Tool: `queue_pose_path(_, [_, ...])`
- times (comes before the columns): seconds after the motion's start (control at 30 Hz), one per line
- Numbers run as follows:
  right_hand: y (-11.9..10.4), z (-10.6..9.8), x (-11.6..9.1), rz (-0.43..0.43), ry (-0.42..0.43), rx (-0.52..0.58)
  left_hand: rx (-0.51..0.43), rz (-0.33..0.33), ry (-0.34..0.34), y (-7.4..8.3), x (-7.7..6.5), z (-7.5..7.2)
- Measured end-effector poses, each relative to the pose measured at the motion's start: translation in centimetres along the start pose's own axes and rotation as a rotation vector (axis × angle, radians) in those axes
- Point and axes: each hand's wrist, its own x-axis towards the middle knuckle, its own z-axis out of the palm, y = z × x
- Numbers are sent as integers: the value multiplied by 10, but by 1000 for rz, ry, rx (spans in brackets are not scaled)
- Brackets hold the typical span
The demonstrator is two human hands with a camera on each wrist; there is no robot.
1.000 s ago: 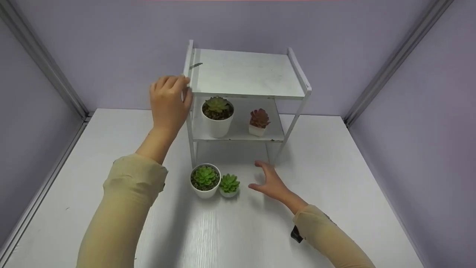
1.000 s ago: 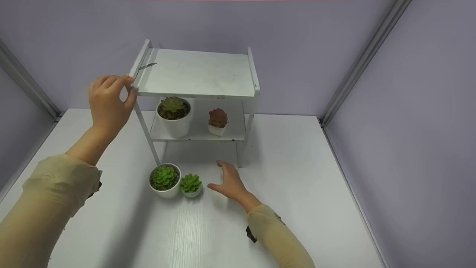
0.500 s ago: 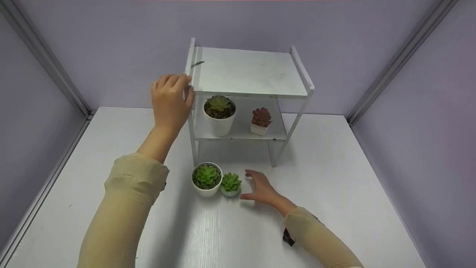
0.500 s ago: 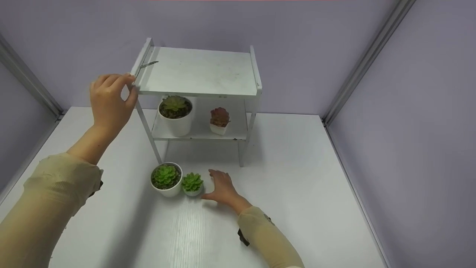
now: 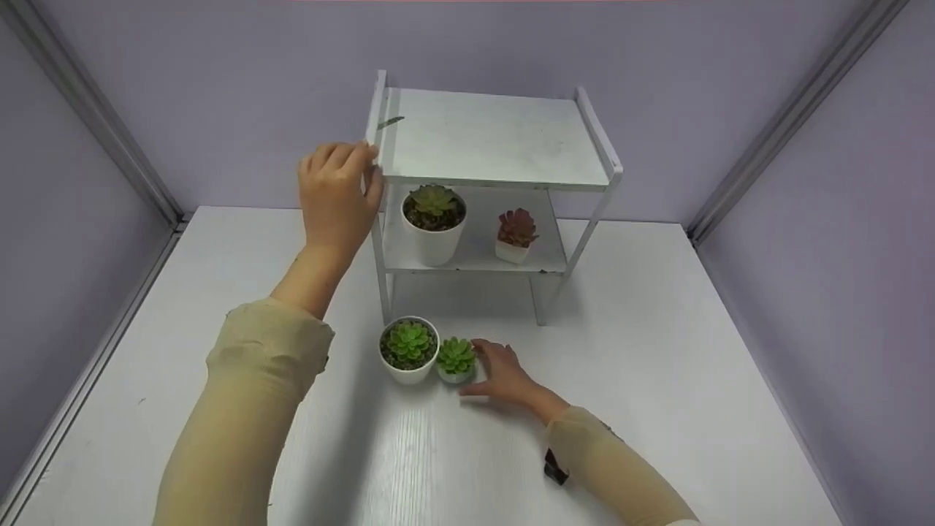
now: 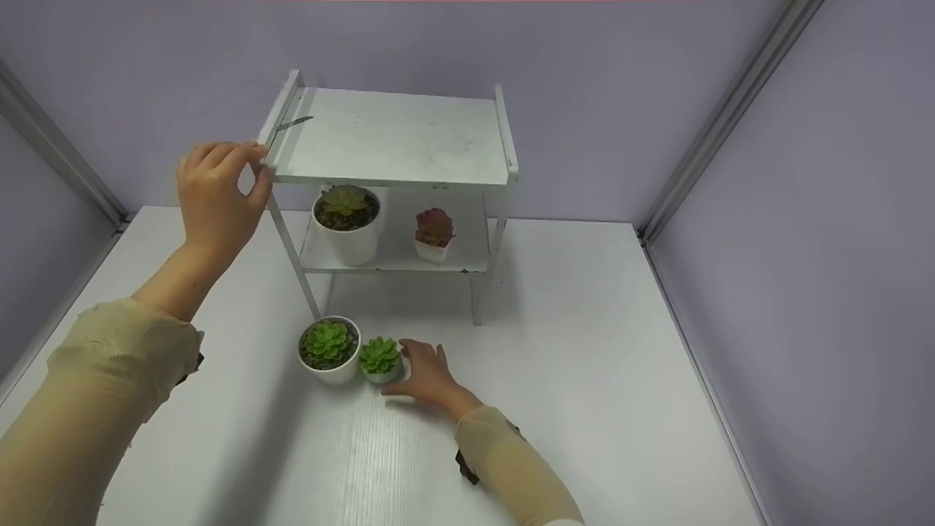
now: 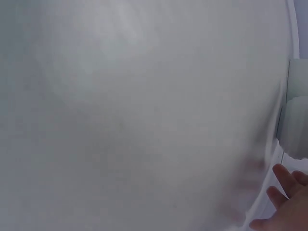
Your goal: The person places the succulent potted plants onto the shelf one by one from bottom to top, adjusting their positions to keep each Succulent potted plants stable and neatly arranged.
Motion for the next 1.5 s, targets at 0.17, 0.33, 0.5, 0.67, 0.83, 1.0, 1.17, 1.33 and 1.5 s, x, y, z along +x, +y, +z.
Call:
queue_pose_path(0.17, [-3, 2, 4, 4, 12, 1, -9, 3, 1, 1, 1, 0])
queue_pose_path(0.33, [-7, 5, 7, 32, 8, 31, -21, 3, 1, 0, 0, 1])
queue_pose_path(0.5, [-8, 6, 11, 42, 2, 49, -14, 5, 7, -1, 0, 1])
queue_pose_path(0.67, [-7, 7, 14, 56, 9, 93, -10, 1, -2, 0, 0, 0])
queue_pose_path(0.83, [-7, 8, 16, 36, 30, 84, -6, 1, -6, 0, 0, 0])
queue_pose_path(1.0, [-5, 10, 16, 31, 39, 62, -10, 2, -8, 0, 0, 0])
queue_pose_path(1.17, [-6, 8, 14, 37, 47, 69, -10, 2, -9, -1, 0, 0])
queue_pose_path(1.33, [-6, 3, 13, 45, 52, 93, -9, 1, -10, -1, -1, 0])
queue_pose_path(1.5, [-7, -9, 14, 14, 70, 98, -15, 3, -5, -1, 0, 0])
